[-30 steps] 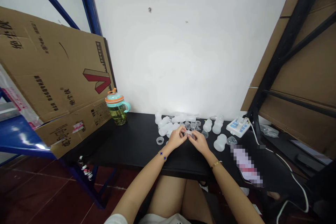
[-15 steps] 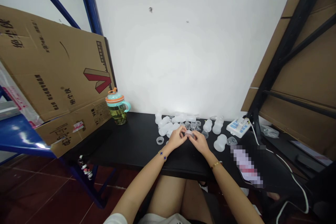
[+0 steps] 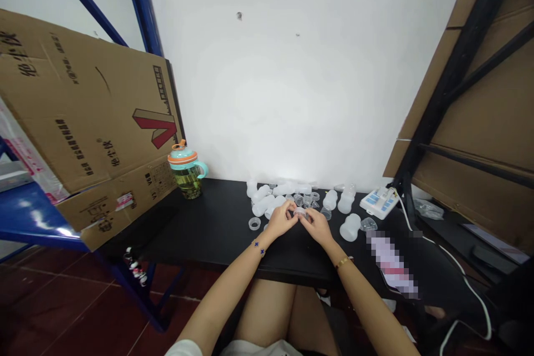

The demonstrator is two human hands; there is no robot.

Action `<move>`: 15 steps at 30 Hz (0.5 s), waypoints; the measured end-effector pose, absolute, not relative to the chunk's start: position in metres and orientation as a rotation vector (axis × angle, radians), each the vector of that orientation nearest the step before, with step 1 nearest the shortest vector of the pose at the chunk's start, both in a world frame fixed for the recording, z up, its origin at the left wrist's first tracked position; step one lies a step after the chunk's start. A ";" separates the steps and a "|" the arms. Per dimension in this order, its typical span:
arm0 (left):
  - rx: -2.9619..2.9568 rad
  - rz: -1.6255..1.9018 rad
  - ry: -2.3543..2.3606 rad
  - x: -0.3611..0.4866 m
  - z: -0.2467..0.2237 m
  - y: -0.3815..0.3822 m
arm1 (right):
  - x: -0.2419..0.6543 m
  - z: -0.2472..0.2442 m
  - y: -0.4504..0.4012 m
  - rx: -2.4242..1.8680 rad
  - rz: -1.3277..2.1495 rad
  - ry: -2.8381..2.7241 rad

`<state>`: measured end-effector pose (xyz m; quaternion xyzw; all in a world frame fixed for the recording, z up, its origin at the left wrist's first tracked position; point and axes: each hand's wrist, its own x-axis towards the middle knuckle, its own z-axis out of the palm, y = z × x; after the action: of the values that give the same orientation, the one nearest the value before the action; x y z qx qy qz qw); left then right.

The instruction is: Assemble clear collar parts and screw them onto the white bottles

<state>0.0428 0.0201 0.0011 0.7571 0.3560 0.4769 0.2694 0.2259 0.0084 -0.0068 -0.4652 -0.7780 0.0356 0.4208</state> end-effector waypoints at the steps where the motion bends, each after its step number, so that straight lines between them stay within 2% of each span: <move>1: 2.042 1.286 0.961 0.043 0.001 0.020 | 0.226 -0.007 0.008 -1.166 0.088 -1.949; 15: 2.053 1.283 0.952 0.043 0.001 0.020 | 0.225 -0.006 0.008 -1.174 0.080 -1.947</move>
<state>0.0426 0.0203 0.0010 0.7605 0.3527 0.4753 0.2670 0.2249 0.0078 -0.0065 -0.4682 -0.7768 0.0320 0.4200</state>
